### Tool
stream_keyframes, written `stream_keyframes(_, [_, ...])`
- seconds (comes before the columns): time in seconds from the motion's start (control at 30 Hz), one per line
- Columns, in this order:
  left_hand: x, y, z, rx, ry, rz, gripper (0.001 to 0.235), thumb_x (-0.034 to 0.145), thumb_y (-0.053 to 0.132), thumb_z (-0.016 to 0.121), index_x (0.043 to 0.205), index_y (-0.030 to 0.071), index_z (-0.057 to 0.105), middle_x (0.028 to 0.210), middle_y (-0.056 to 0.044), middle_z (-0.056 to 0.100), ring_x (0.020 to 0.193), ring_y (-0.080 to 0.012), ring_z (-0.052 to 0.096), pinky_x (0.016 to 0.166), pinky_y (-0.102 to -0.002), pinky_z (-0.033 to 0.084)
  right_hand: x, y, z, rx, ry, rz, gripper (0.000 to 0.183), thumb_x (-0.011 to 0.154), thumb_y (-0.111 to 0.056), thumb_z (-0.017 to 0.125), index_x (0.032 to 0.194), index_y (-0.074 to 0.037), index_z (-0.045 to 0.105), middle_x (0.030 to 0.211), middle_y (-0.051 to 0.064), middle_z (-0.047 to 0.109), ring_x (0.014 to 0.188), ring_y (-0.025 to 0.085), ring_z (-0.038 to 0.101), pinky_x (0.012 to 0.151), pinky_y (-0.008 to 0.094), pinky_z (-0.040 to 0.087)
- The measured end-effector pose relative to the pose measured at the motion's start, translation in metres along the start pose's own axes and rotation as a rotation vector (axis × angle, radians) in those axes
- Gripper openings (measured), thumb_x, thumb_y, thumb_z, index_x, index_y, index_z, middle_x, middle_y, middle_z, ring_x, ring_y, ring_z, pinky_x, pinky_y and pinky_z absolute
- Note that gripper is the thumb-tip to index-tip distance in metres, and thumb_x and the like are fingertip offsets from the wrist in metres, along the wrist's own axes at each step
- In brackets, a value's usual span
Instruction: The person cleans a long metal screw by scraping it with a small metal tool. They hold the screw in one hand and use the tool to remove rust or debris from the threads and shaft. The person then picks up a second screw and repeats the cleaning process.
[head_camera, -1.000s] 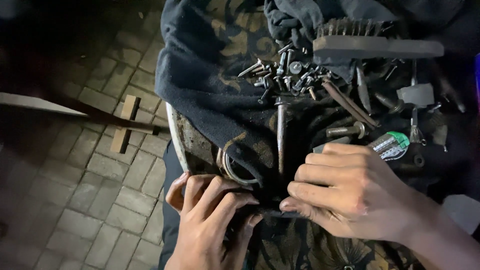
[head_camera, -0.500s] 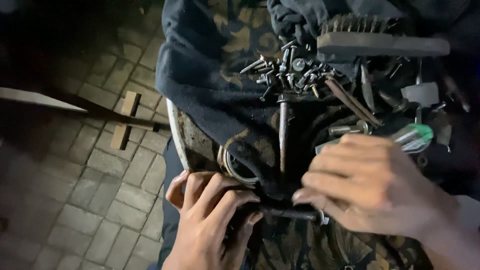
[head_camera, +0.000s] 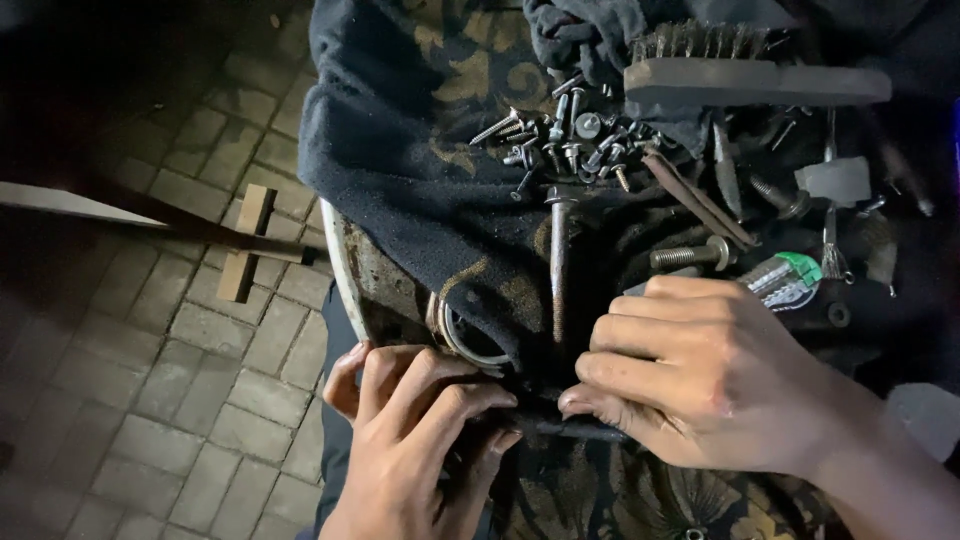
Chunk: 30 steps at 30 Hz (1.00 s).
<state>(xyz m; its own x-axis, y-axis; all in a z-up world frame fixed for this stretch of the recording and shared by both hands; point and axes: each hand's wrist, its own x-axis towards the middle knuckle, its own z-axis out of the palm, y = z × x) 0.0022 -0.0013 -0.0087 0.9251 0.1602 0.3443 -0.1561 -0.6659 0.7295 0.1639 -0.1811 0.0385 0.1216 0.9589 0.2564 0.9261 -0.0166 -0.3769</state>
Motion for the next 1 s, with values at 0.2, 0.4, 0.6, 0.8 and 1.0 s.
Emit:
stream_keyframes(0.2, [-0.0027,0.0000,0.0017,0.019,-0.004,-0.055,0.018,0.096,0.033,0.059,0.096,0.019,0.070,0.097,0.001,0.063,0.096,-0.0245,0.050,0.098,-0.044,0.033,-0.0006,0.0027,0.0019,0.032,-0.008,-0.013,0.020,0.096,-0.023,0.074,0.082,-0.009,0.074,0.071,0.000,0.068,0.058,0.013,0.060,0.050,0.028,0.044])
stream_keyframes(0.4, [-0.0003,0.0014,0.0017,0.040,0.011,-0.035,0.016,0.096,0.032,0.058,0.093,0.020,0.068,0.096,0.003,0.063,0.092,-0.0229,0.048,0.100,-0.045,0.029,0.0003,0.0026,0.0008,0.072,-0.018,-0.014,0.018,0.094,-0.022,0.077,0.081,-0.010,0.073,0.071,-0.002,0.069,0.060,0.011,0.063,0.053,0.027,0.046])
stream_keyframes(0.6, [-0.0003,0.0042,0.0006,0.014,-0.011,-0.080,0.017,0.096,0.031,0.059,0.094,0.019,0.070,0.098,0.002,0.064,0.096,-0.0243,0.050,0.099,-0.045,0.033,-0.0034,0.0050,0.0033,0.005,-0.006,-0.056,0.020,0.096,-0.023,0.075,0.080,-0.010,0.073,0.071,-0.003,0.069,0.058,0.011,0.061,0.051,0.026,0.044])
stream_keyframes(0.8, [-0.0017,0.0032,0.0007,0.019,-0.020,-0.075,0.016,0.095,0.032,0.059,0.095,0.019,0.070,0.098,0.002,0.063,0.096,-0.0243,0.049,0.100,-0.046,0.032,-0.0015,0.0036,-0.0003,0.013,-0.015,-0.041,0.023,0.097,-0.024,0.074,0.077,-0.012,0.072,0.069,-0.004,0.066,0.057,0.010,0.057,0.051,0.027,0.041])
stream_keyframes(1.0, [-0.0020,0.0015,0.0028,0.075,0.014,-0.047,0.020,0.096,0.036,0.054,0.092,0.023,0.069,0.095,0.007,0.061,0.096,-0.0219,0.050,0.106,-0.048,0.024,-0.0045,0.0041,0.0014,0.010,-0.017,-0.022,0.021,0.096,-0.025,0.075,0.080,-0.012,0.074,0.071,-0.004,0.069,0.057,0.009,0.060,0.050,0.026,0.043])
